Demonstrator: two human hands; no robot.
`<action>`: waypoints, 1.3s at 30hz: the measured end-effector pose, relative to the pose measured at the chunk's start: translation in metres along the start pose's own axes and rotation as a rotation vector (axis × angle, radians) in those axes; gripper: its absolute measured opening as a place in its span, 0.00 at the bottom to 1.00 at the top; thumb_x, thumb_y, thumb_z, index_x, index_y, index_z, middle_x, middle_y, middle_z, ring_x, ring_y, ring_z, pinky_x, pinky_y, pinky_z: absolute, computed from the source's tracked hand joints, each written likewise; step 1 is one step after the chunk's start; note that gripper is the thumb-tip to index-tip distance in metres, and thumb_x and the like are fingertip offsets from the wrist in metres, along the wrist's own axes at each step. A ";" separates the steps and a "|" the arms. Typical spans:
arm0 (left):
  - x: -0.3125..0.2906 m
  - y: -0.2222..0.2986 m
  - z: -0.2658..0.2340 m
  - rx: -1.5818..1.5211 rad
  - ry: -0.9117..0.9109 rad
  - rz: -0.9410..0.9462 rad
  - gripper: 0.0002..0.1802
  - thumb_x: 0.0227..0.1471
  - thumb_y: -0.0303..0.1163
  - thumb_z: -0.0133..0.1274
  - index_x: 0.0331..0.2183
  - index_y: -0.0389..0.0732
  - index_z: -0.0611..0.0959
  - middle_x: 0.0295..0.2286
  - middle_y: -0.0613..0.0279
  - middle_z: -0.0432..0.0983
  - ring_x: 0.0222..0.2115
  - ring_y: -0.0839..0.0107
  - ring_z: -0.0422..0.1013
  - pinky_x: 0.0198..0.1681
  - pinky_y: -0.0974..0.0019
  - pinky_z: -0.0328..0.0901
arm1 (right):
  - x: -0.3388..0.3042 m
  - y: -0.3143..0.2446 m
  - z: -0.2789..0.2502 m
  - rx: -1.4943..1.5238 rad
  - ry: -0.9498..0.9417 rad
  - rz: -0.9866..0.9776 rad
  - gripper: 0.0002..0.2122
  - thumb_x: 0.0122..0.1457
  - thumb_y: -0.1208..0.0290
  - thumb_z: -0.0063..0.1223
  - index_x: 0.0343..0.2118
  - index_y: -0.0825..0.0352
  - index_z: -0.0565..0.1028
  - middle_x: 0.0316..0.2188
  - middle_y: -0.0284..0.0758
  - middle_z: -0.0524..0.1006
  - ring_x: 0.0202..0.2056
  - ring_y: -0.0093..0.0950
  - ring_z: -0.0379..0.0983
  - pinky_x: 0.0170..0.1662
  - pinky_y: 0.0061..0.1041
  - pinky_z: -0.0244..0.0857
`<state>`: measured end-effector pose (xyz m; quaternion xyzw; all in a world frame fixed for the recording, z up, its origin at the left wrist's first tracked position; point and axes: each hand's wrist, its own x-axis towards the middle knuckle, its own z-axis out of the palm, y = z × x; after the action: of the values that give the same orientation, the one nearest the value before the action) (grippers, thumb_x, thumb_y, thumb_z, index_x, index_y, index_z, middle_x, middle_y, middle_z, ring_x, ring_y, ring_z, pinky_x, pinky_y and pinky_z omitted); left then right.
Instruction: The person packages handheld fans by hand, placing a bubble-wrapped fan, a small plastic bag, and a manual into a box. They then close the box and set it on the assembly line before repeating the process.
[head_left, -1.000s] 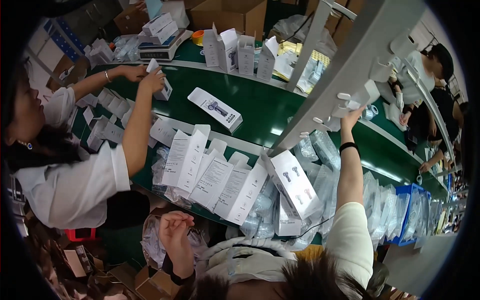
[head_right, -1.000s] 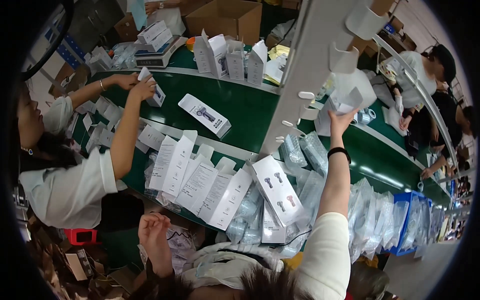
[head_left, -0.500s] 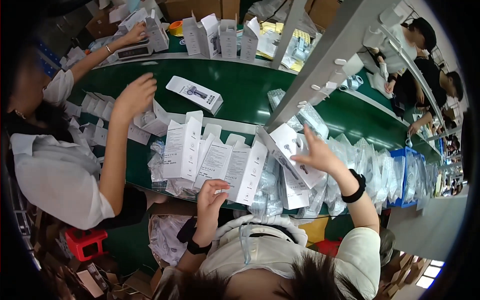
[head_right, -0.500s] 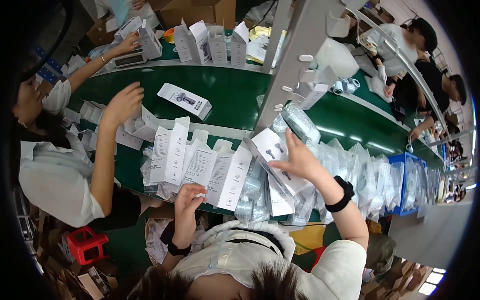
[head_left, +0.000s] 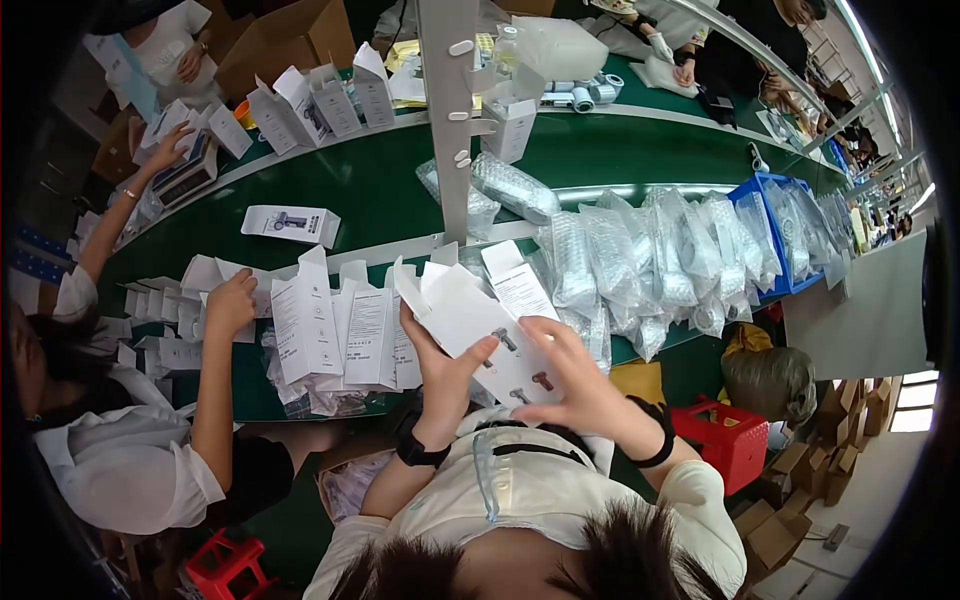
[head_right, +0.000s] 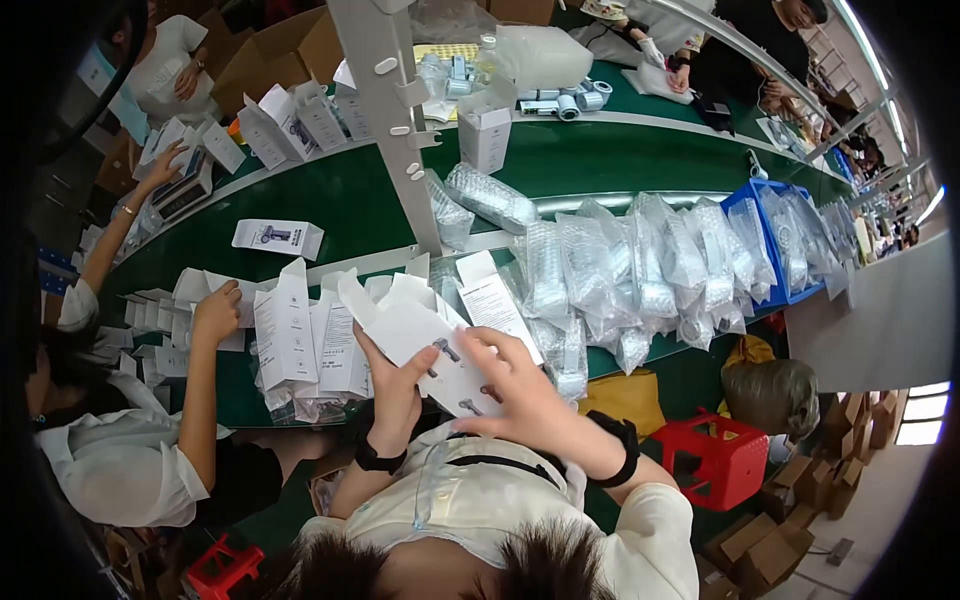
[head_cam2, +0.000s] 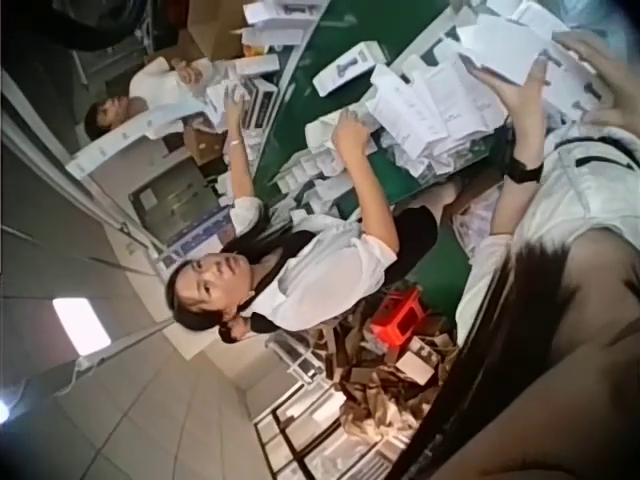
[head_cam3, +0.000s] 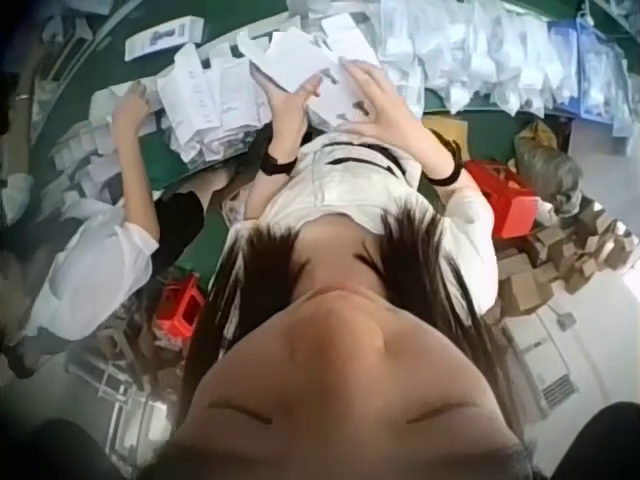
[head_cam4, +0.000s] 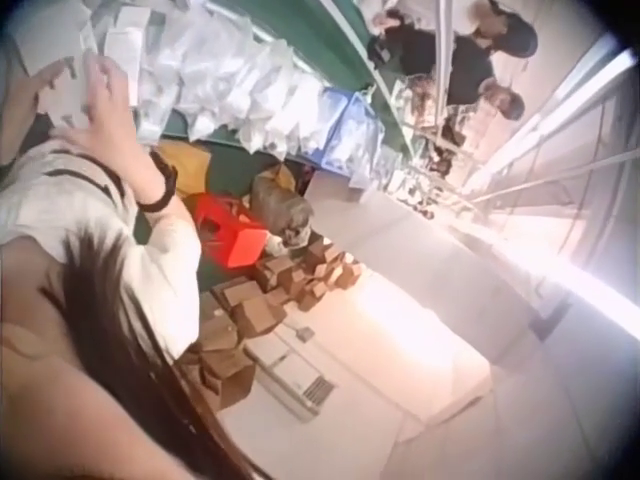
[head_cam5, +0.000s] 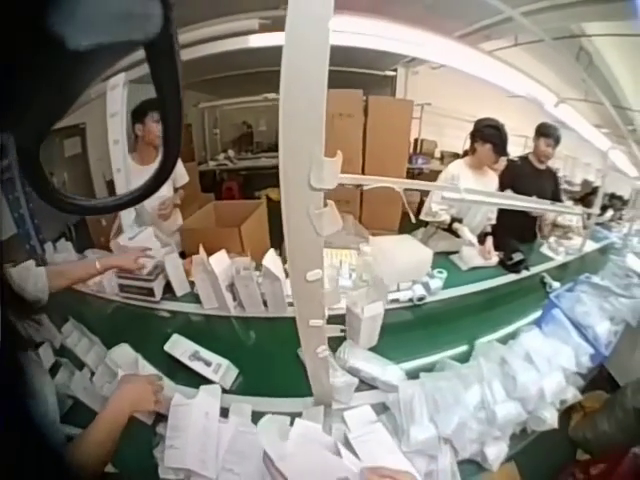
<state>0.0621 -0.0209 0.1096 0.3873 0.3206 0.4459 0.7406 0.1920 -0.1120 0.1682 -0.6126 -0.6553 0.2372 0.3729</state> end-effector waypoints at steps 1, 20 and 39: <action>-0.001 0.002 -0.005 0.057 -0.072 0.012 0.49 0.36 0.25 0.58 0.53 0.41 0.42 0.46 0.51 0.55 0.47 0.63 0.55 0.48 0.64 0.54 | -0.003 0.021 -0.007 0.091 0.215 0.120 0.32 0.39 0.71 0.59 0.50 0.70 0.58 0.38 0.44 0.64 0.36 0.37 0.64 0.37 0.31 0.62; 0.012 -0.024 0.000 0.519 -0.881 0.047 0.45 0.29 0.41 0.65 0.48 0.46 0.57 0.48 0.48 0.53 0.50 0.54 0.53 0.48 0.60 0.53 | 0.076 0.293 -0.077 -0.448 -0.252 0.893 0.42 0.34 0.65 0.56 0.52 0.77 0.48 0.39 0.53 0.69 0.41 0.43 0.67 0.43 0.31 0.62; -0.008 -0.036 0.030 0.606 -0.213 0.202 0.39 0.28 0.28 0.65 0.37 0.38 0.55 0.38 0.48 0.59 0.37 0.61 0.63 0.39 0.65 0.61 | 0.025 0.053 -0.020 0.333 1.024 0.177 0.31 0.43 0.77 0.53 0.51 0.65 0.52 0.46 0.38 0.60 0.47 0.32 0.58 0.49 0.27 0.52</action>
<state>0.0985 -0.0480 0.0946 0.6641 0.3193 0.3587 0.5731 0.2418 -0.0832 0.1444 -0.6352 -0.2895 0.0399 0.7149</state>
